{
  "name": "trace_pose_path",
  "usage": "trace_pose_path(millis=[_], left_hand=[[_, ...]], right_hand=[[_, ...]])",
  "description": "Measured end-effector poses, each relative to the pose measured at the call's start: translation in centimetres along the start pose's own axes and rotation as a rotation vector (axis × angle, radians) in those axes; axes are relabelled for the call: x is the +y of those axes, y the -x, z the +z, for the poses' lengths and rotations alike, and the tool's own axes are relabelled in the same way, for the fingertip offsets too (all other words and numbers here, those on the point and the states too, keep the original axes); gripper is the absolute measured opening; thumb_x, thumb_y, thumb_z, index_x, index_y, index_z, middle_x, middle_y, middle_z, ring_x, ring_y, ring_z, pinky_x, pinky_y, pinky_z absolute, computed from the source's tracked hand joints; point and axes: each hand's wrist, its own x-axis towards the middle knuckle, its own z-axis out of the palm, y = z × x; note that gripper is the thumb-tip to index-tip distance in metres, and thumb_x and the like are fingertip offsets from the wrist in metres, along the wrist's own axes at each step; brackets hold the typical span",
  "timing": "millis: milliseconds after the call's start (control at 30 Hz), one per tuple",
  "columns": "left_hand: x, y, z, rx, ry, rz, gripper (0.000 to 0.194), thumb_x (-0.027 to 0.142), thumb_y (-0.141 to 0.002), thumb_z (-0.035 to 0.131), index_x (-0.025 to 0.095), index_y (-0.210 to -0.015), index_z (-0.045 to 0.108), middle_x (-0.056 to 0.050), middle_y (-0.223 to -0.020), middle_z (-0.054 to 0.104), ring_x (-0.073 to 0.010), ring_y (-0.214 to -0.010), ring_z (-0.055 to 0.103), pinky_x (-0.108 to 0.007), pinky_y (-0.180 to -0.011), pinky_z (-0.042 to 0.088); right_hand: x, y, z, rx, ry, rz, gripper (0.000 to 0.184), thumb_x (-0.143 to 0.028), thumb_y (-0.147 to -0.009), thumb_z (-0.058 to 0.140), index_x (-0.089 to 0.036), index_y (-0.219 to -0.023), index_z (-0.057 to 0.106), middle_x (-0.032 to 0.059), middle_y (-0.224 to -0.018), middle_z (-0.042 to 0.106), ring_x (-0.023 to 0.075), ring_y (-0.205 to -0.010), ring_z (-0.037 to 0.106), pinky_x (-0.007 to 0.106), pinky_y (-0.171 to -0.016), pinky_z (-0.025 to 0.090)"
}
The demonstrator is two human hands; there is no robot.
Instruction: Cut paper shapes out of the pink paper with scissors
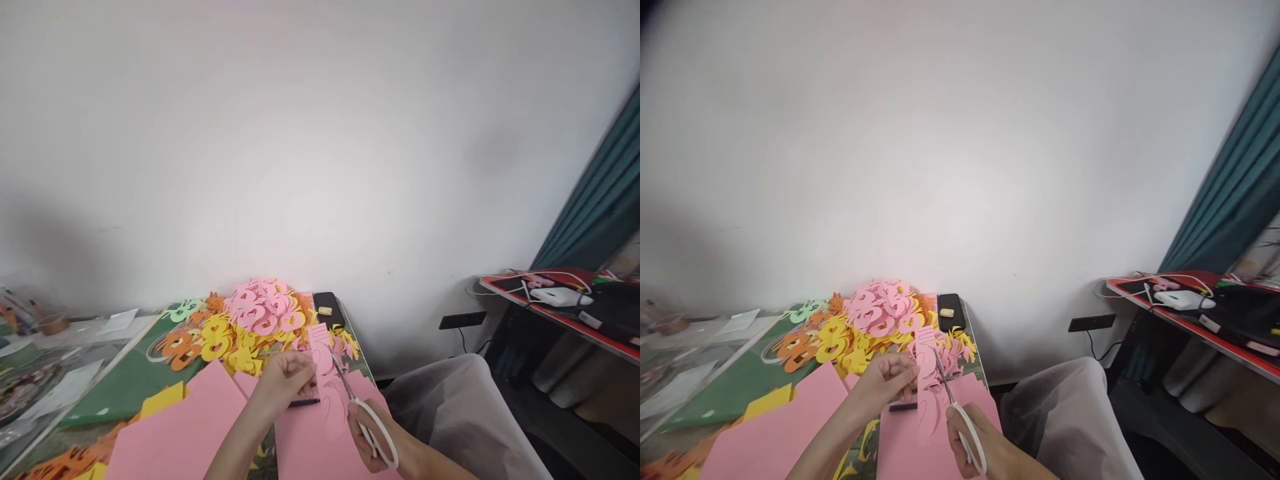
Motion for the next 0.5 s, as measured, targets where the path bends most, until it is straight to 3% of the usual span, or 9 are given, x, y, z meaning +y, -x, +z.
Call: trace_pose_path(millis=[300,500], left_hand=[[-0.15,-0.24,-0.14,0.036,-0.013,-0.010,0.029,0.042,-0.061,0.064,0.014,-0.064,0.054,0.005,-0.043,0.055,-0.0062,-0.038,0.050,-0.016,-0.040,0.038],[0.02,-0.15,-0.10,0.010,-0.012,-0.003,0.030,0.043,-0.061,0.063,0.015,-0.065,0.054,0.006,-0.043,0.054,-0.0066,-0.037,0.050,-0.017,-0.040,0.038]], right_hand=[[-0.29,0.52,-0.09,-0.061,0.035,-0.049,0.048,-0.061,-0.076,0.035,-0.018,-0.056,0.039,-0.0086,-0.037,0.032,0.0045,-0.034,0.027,0.021,-0.039,0.019],[-0.67,0.63,0.23,0.021,0.056,0.006,0.051,-0.065,-0.071,0.036,-0.018,-0.053,0.036,-0.0090,-0.040,0.031,0.0041,-0.035,0.026,0.020,-0.039,0.018]])
